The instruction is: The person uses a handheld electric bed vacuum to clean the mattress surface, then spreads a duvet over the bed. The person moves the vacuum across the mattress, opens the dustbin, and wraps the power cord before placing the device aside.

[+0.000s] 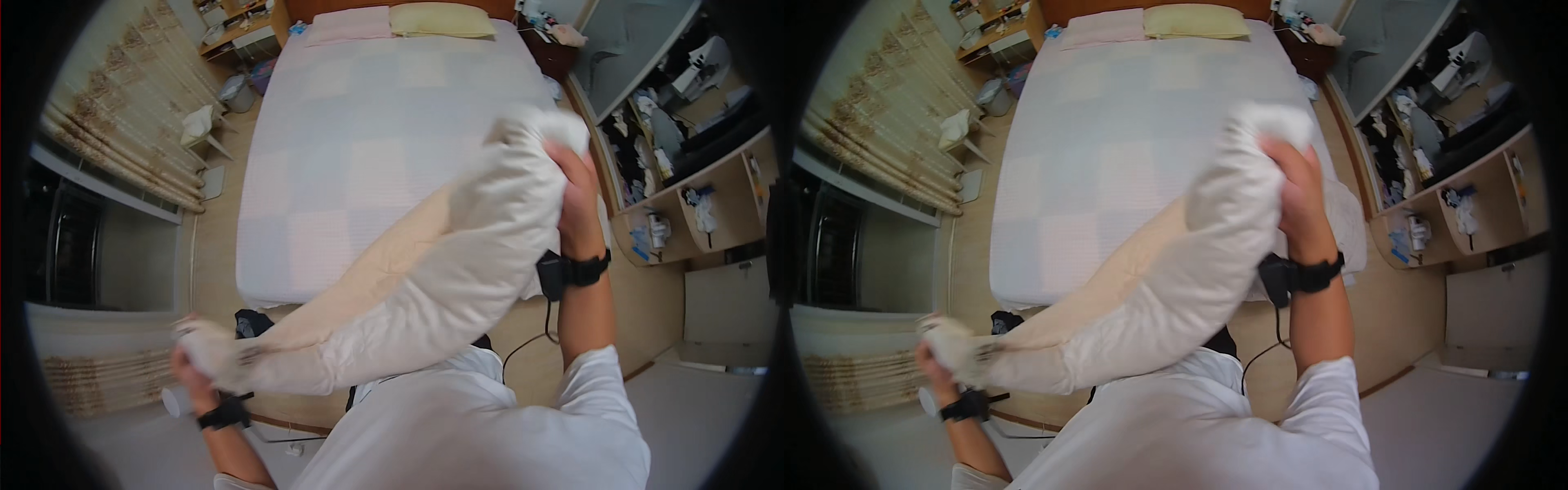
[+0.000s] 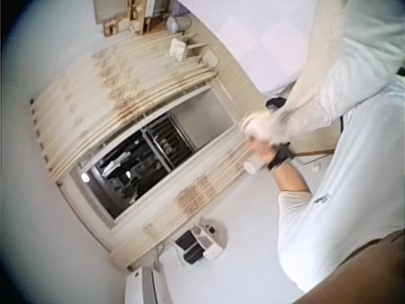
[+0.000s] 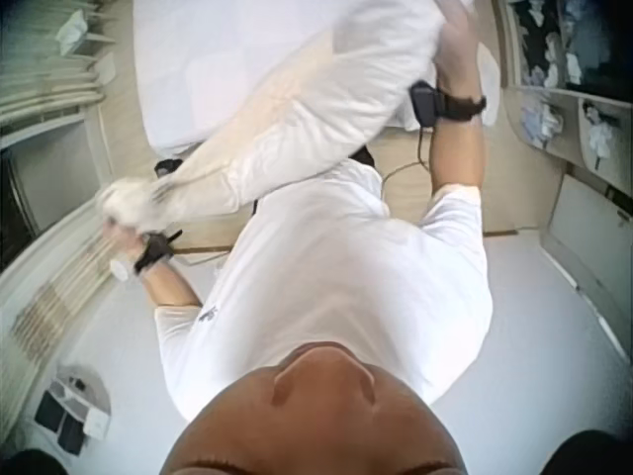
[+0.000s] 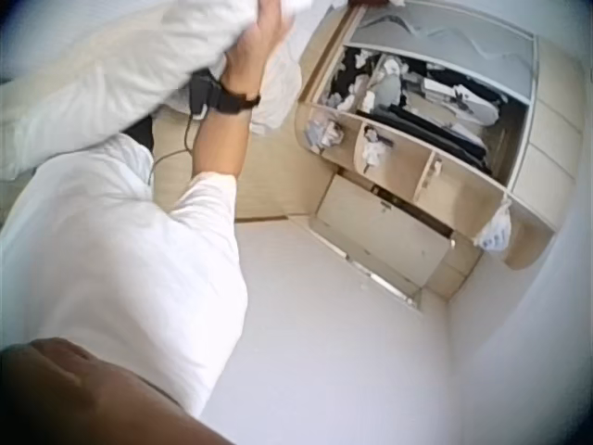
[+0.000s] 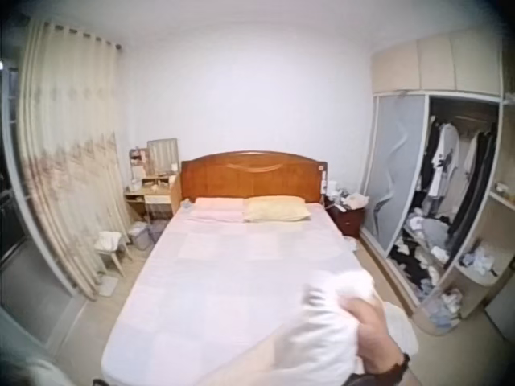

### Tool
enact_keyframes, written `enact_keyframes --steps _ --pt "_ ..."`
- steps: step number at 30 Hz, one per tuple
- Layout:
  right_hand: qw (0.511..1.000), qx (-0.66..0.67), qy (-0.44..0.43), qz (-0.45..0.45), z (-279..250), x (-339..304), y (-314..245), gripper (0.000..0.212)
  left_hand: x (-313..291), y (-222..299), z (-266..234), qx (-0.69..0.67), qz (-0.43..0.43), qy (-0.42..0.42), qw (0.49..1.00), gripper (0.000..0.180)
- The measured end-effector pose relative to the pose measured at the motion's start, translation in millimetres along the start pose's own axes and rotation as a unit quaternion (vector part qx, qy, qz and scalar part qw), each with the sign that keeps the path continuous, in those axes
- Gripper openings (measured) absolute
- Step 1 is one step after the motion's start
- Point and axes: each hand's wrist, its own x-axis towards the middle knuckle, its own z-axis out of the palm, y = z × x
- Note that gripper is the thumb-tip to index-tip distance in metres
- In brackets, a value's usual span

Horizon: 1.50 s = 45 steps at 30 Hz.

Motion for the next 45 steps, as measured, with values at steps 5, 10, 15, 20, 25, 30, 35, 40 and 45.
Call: enact_keyframes --steps 5,10,15,20,25,30,35,40,45 --pt "0.933 -0.15 -0.293 -0.147 211.4 5.2 -18.2 0.025 31.7 -114.0 253.2 0.186 -0.067 -0.405 0.893 0.108" --pt "0.799 -0.251 -0.545 -0.024 285.1 -33.9 10.1 0.078 81.0 -145.6 298.0 0.135 -0.029 -0.316 0.939 0.092" --pt "0.946 -0.069 -0.303 0.089 63.6 -61.3 72.6 0.041 157.6 -95.7 115.4 0.146 0.104 -0.063 0.982 0.077" --pt "0.873 -0.077 0.328 0.352 -192.1 -160.3 217.6 0.059 149.5 -13.7 -21.8 0.338 0.278 0.103 0.893 0.063" --pt "0.729 0.144 0.506 0.439 -302.0 -227.1 351.9 0.126 96.1 37.1 -0.1 0.545 0.375 0.149 0.735 0.06" --pt "0.725 0.273 0.501 0.386 -351.0 -172.8 421.7 0.103 70.7 77.7 54.0 0.497 0.286 0.292 0.766 0.061" --pt "0.858 0.128 0.414 0.276 -381.5 -48.7 426.9 0.058 56.6 98.7 74.4 0.473 0.258 0.357 0.763 0.061" --pt "0.941 -0.193 0.258 0.102 -365.6 324.7 233.9 0.048 41.8 109.9 74.1 0.434 0.24 0.399 0.771 0.062" --pt "0.93 -0.298 0.012 -0.216 -141.1 513.4 21.4 0.046 36.5 105.0 78.6 0.38 0.235 0.415 0.792 0.063"
